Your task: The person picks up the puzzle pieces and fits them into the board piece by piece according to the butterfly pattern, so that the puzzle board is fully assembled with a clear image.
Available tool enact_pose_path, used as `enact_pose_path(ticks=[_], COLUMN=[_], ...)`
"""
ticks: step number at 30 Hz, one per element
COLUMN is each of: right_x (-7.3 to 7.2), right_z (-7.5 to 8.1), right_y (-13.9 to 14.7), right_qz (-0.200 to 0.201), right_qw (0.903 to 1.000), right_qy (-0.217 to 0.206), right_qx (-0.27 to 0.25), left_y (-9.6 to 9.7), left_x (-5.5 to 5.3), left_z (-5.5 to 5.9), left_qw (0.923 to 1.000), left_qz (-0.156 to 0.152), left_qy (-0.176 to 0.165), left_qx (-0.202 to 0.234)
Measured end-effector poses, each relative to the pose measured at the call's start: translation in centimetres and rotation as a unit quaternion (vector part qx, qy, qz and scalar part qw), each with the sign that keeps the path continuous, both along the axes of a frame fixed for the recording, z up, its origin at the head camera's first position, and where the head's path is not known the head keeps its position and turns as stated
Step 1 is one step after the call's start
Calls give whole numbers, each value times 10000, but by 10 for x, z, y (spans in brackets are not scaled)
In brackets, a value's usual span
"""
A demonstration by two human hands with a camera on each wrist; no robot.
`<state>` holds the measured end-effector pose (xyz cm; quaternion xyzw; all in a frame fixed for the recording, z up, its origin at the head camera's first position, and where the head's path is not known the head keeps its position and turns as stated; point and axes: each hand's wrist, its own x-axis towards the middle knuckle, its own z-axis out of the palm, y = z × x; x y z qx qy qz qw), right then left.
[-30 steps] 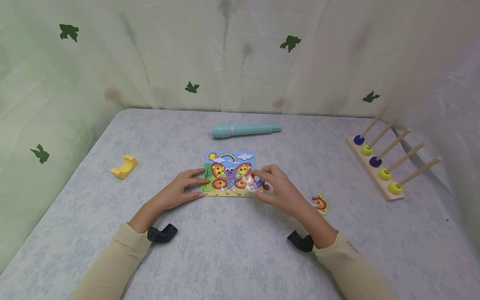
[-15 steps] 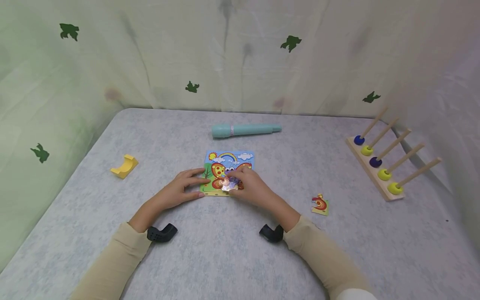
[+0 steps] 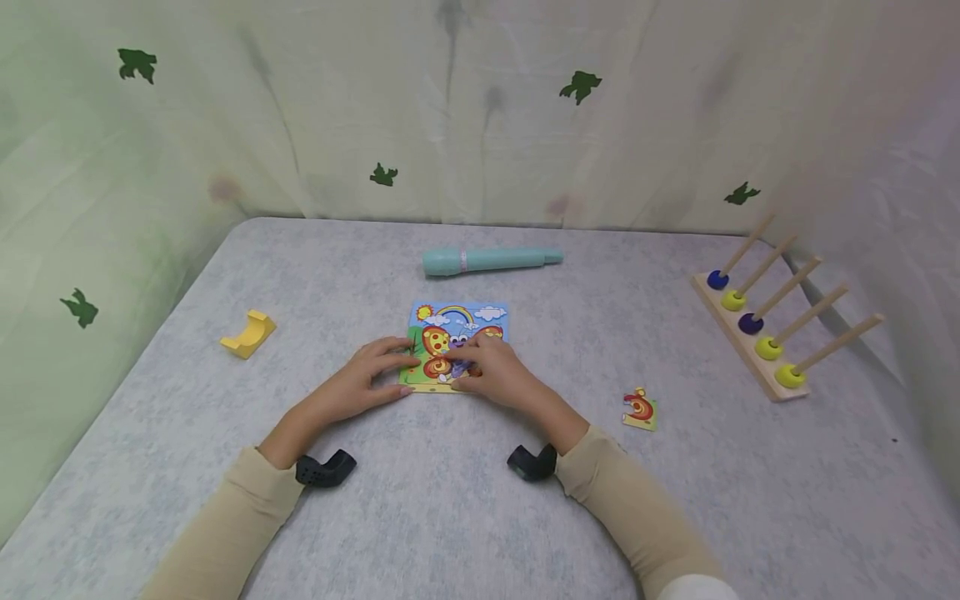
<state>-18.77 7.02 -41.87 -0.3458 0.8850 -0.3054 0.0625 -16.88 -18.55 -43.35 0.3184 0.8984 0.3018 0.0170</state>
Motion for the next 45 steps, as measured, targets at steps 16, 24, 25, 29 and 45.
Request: enact_pose_path(ticks=[16,24,25,29,45], right_x=[-5,5,8,22,73], right_z=[2,19,23,40,47], right_y=[2,10,13,30,144], right_qz=[193,151,112,-131,-1422], right_qw=[9989,9970,9972,9974,9852], right_qy=[-344,-749,-725,-527,492], right_qx=[237,-81,-156,-465,-815], left_y=[4,3,3,3,4], left_x=[2,3,3,3,4], left_z=[-1,1,1,1,1], left_qw=[9990,9990,9990,9991,9990], left_qz=[-216,-180,-181,-188,-161], left_qy=[50,11,11,-54,-117], left_qx=[-386,-415,-398,-375,-397])
